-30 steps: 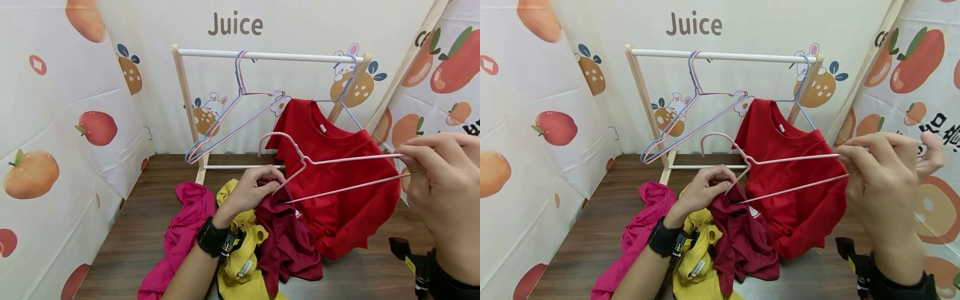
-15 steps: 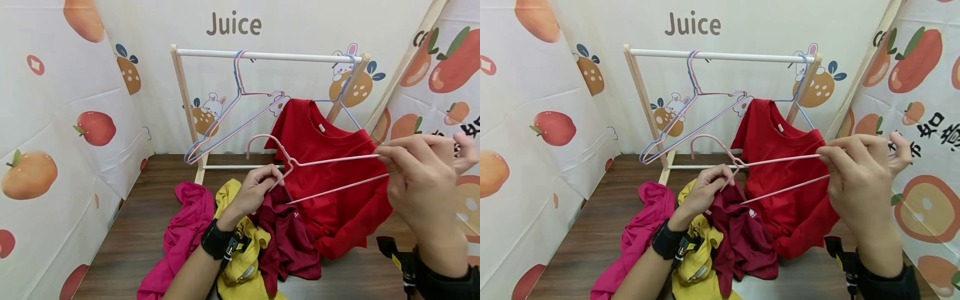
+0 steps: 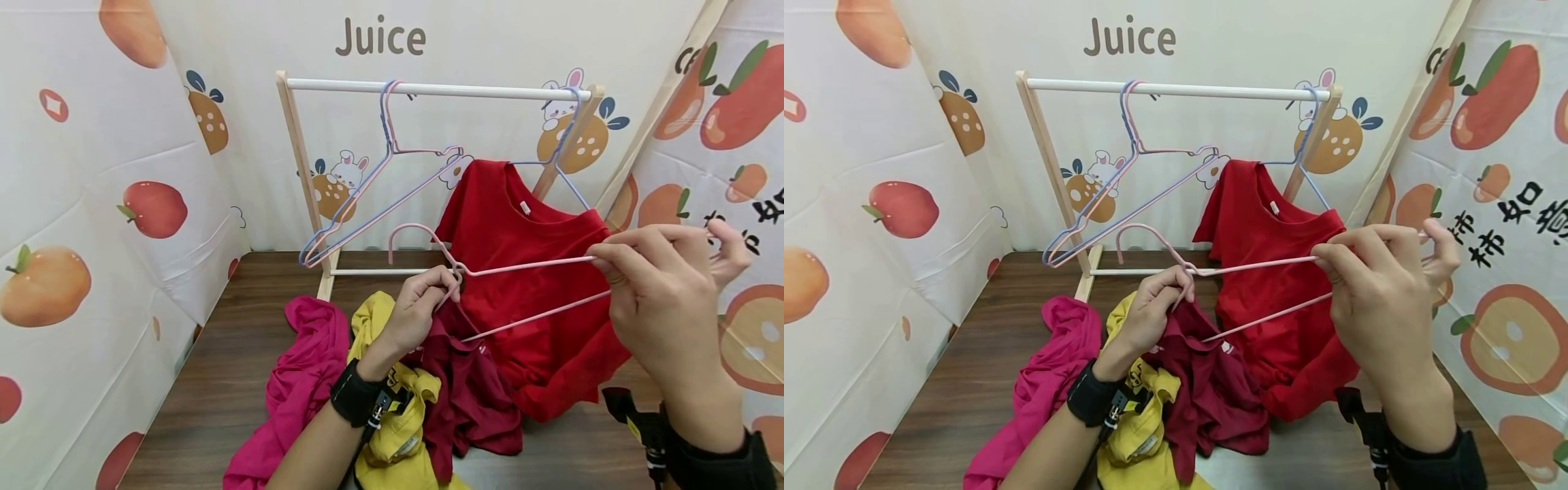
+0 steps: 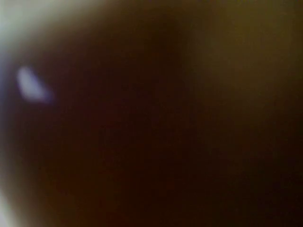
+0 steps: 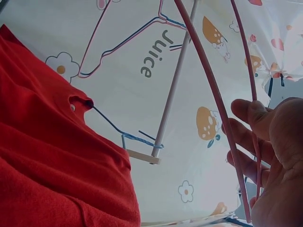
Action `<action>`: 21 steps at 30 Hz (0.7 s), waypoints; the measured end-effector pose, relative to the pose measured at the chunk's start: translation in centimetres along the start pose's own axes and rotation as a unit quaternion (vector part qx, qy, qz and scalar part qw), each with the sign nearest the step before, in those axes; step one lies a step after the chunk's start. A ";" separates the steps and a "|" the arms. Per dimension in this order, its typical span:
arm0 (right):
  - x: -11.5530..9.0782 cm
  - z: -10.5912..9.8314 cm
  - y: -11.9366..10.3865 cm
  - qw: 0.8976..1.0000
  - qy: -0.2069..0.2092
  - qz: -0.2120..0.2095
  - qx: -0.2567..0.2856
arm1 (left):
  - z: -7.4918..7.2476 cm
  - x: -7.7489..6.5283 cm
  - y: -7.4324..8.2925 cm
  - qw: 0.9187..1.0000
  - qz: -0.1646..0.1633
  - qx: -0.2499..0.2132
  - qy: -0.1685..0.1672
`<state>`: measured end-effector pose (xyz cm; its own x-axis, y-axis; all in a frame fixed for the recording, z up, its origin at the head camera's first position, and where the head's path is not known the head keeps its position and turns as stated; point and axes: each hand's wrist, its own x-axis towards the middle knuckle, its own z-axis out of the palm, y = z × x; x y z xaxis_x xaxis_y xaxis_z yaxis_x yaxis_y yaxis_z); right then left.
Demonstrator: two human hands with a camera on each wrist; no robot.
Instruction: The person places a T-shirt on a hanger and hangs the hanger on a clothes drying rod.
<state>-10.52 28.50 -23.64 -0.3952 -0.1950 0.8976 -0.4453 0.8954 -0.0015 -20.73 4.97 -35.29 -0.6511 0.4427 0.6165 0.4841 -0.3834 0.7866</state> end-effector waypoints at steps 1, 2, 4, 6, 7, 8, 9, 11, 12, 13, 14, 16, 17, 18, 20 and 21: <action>0.0 0.0 -0.1 1.000 0.002 0.000 0.002 | 0.0 0.0 0.0 1.000 0.002 0.003 0.002; 0.0 0.0 -0.1 1.000 0.002 0.000 0.002 | 0.1 0.0 0.1 1.000 0.002 0.004 0.005; 0.0 0.1 -0.2 1.000 0.003 0.000 0.003 | 0.2 0.0 0.2 1.000 0.004 0.006 0.010; 0.0 0.1 -0.2 1.000 0.003 -0.001 0.001 | 0.2 -0.1 0.3 1.000 0.008 0.009 0.010; 0.0 0.1 -0.2 1.000 0.003 -0.001 0.001 | 0.2 -0.1 0.3 1.000 0.011 0.005 0.007; 0.0 0.1 -0.2 1.000 0.002 -0.002 -0.001 | 0.2 -0.1 0.4 1.000 0.014 0.004 0.004; 0.0 0.1 -0.2 1.000 0.003 -0.003 -0.002 | 0.2 -0.1 0.4 1.000 0.018 0.005 0.000; 0.0 0.2 -0.2 1.000 0.005 -0.003 -0.005 | 0.2 -0.1 0.4 1.000 0.026 0.012 -0.004; -0.1 0.2 -0.3 1.000 0.006 0.000 -0.005 | 0.2 -0.1 0.4 0.999 0.031 0.014 -0.005; -0.1 0.2 -0.3 1.000 0.013 0.005 -0.002 | 0.2 -0.1 0.3 0.999 0.036 0.020 -0.005; -0.2 0.3 -0.3 1.000 0.024 0.011 0.004 | 0.2 -0.1 0.3 0.999 0.040 0.029 0.000; -0.5 0.2 -0.4 0.997 0.056 0.047 0.018 | 0.2 0.0 0.3 0.998 0.048 0.039 0.014; -0.6 0.2 -0.4 0.994 0.079 0.069 0.028 | 0.1 0.0 0.2 0.998 0.052 0.041 0.023; -0.7 0.3 -0.4 0.990 0.104 0.090 0.036 | 0.1 0.0 0.2 0.997 0.055 0.041 0.032; -0.9 0.4 -0.3 0.979 0.146 0.129 0.055 | -0.1 0.1 0.2 0.996 0.061 0.039 0.051; -1.0 0.4 -0.3 0.974 0.159 0.150 0.059 | -0.1 0.1 0.2 0.996 0.063 0.037 0.060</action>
<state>-10.30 28.26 -24.74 -0.2612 0.2192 0.9401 -0.4450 0.8369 -0.3188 -20.81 4.83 -35.06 -0.6456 0.2938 0.7049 0.6044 -0.3677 0.7068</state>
